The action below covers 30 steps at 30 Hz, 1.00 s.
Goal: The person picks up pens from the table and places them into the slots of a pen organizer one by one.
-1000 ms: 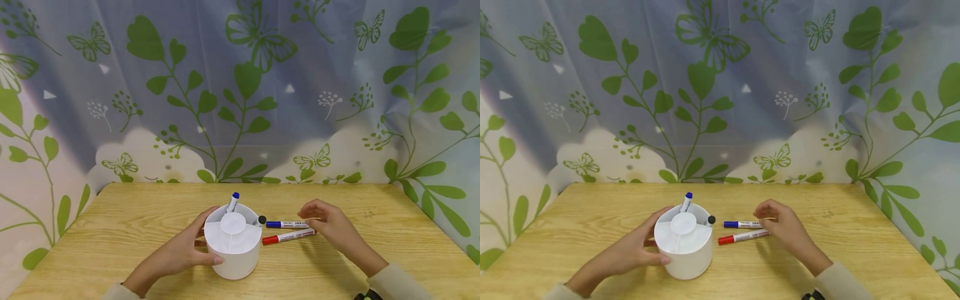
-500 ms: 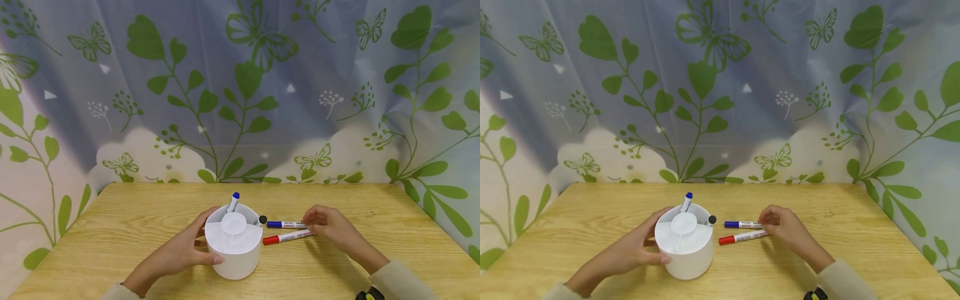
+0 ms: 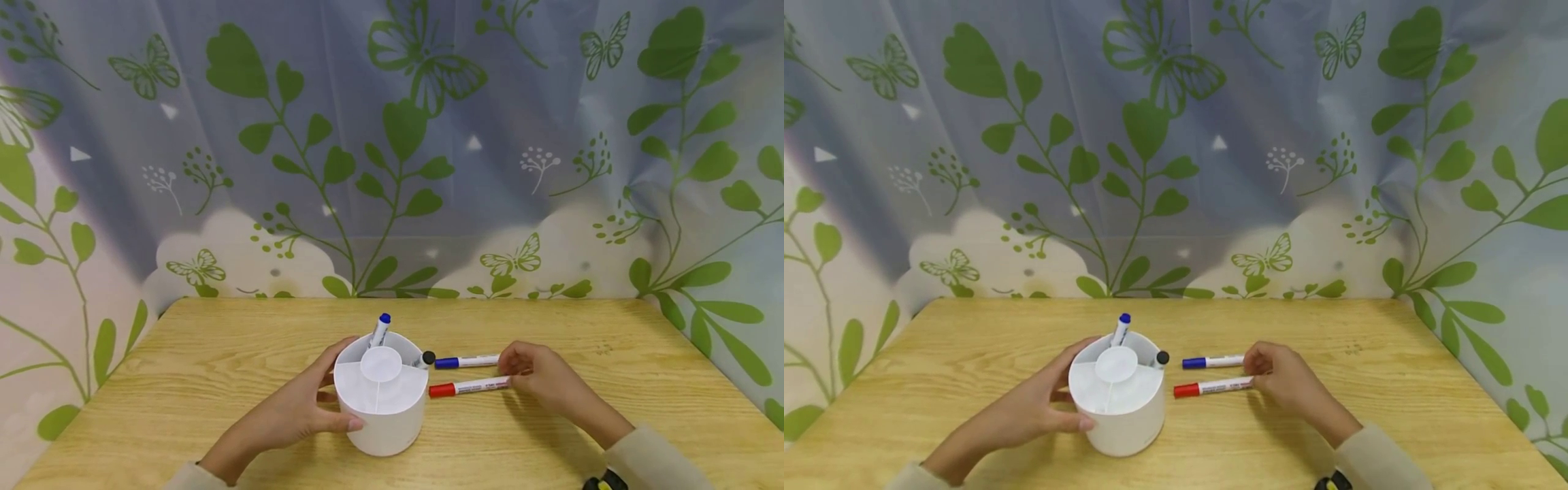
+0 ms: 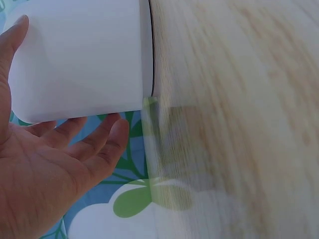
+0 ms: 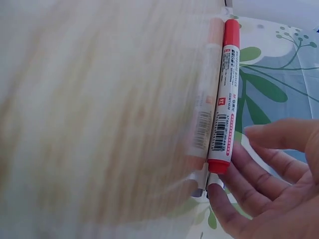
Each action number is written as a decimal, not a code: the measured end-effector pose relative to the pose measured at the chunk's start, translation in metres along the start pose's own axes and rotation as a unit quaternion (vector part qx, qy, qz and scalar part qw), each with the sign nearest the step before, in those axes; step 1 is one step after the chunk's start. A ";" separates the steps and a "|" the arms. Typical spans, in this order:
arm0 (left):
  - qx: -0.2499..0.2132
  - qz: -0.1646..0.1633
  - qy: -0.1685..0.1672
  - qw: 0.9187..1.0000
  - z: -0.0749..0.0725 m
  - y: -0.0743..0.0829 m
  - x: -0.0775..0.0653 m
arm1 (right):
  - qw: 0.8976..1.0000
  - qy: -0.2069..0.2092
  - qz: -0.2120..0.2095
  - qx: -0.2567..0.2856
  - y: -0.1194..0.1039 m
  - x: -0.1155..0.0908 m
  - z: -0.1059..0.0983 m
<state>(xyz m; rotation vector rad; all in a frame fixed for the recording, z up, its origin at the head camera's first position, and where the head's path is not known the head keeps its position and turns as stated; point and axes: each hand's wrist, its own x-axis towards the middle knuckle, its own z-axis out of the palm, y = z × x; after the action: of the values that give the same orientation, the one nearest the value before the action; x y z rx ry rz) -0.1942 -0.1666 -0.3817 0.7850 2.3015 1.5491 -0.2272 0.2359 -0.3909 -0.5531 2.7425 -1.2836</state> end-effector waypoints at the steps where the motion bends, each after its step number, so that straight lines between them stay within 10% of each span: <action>1: 0.000 0.001 0.000 1.000 0.000 0.000 0.000 | 1.000 0.000 -0.002 -0.009 0.001 0.000 0.000; 22: -0.002 -0.006 -0.001 1.000 -0.002 0.004 -0.003 | 0.996 -0.022 0.032 -0.086 0.000 -0.001 0.008; 30: 0.002 -0.005 -0.005 1.000 -0.002 0.006 -0.004 | 0.998 -0.046 0.044 -0.019 0.000 -0.003 0.002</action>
<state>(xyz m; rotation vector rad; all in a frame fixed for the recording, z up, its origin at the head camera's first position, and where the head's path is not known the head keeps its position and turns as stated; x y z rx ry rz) -0.1900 -0.1686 -0.3756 0.7786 2.2977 1.5332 -0.2239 0.2350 -0.3926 -0.4767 2.6888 -1.1590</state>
